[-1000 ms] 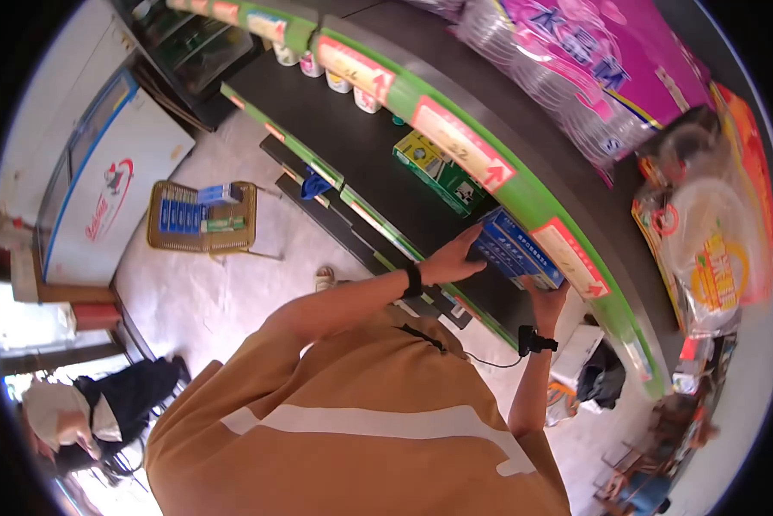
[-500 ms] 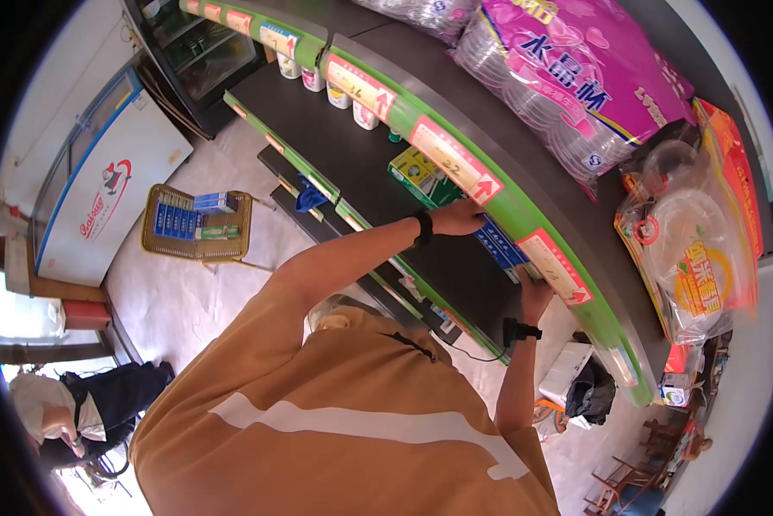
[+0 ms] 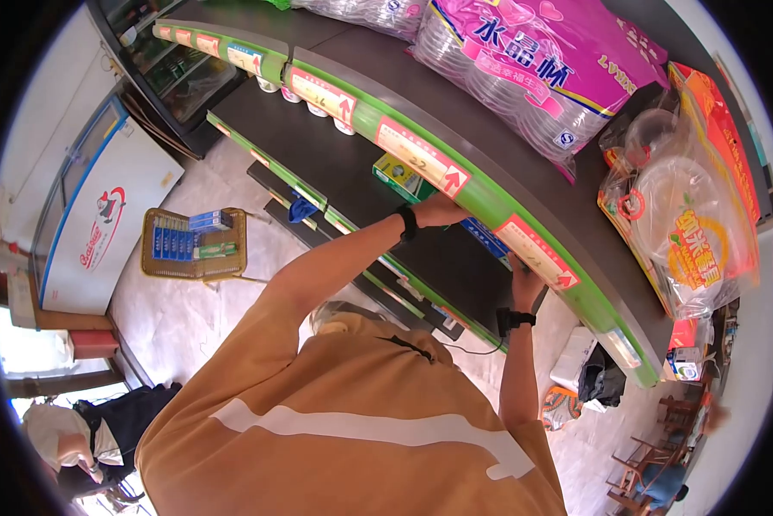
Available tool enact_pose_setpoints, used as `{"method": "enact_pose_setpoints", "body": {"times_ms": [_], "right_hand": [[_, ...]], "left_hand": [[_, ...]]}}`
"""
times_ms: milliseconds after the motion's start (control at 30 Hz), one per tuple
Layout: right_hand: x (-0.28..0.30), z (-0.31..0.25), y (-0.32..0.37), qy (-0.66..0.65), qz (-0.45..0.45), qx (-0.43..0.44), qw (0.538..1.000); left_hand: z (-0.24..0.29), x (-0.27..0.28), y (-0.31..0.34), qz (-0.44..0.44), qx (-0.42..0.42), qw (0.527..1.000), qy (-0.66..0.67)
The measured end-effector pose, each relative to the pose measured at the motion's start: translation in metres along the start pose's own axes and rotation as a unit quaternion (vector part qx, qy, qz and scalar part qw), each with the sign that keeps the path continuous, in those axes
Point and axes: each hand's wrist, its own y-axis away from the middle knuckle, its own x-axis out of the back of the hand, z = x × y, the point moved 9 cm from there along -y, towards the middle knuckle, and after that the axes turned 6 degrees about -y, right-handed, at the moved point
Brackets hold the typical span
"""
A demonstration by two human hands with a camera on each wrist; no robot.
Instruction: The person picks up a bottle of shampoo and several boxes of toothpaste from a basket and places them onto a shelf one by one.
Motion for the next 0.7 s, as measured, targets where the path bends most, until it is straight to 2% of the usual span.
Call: {"method": "enact_pose_setpoints", "body": {"times_ms": [33, 100, 133, 200, 233, 300, 433, 500, 533, 600, 633, 700], "right_hand": [[0.002, -0.004, 0.002, 0.003, 0.001, -0.004, 1.0], [0.013, -0.028, 0.0, 0.057, -0.013, -0.104, 0.993], [0.011, -0.024, 0.0, 0.059, -0.012, -0.105, 0.993], [0.01, -0.033, 0.0, -0.177, 0.028, 0.001, 0.984], [0.008, -0.029, 0.0, -0.176, 0.025, 0.0, 0.984], [0.007, -0.019, 0.002, -0.073, 0.028, -0.077, 0.994], [0.015, -0.044, -0.001, -0.02, 0.031, -0.06, 0.998], [0.01, -0.032, -0.003, -0.088, 0.037, -0.006, 0.995], [0.008, -0.019, -0.001, -0.087, 0.039, -0.009, 0.995], [0.002, 0.008, 0.002, 0.023, 0.024, -0.04, 0.999], [0.001, 0.016, 0.004, 0.023, 0.025, -0.04, 0.999], [0.003, 0.008, 0.004, -0.038, 0.043, -0.009, 0.998]], "left_hand": [[0.0, -0.001, 0.002, -0.004, 0.0, 1.0, 0.003], [0.003, -0.001, 0.004, -0.042, 0.074, 0.996, 0.031], [0.006, -0.001, 0.004, -0.044, 0.073, 0.996, 0.032], [0.008, 0.003, 0.007, -0.015, 0.07, 0.996, 0.05], [0.004, 0.003, 0.006, -0.014, 0.072, 0.996, 0.052], [0.004, 0.002, 0.004, -0.008, 0.024, 0.995, 0.094], [0.008, 0.007, 0.004, 0.004, -0.008, 0.999, 0.052], [0.011, 0.009, 0.008, -0.009, 0.031, 0.998, -0.045], [0.01, 0.008, 0.006, -0.013, 0.032, 0.998, -0.045], [-0.018, -0.006, 0.003, -0.096, 0.144, 0.982, -0.07], [-0.022, -0.009, 0.004, -0.098, 0.144, 0.982, -0.07], [-0.011, -0.004, 0.003, -0.035, 0.063, 0.995, 0.07]]}}
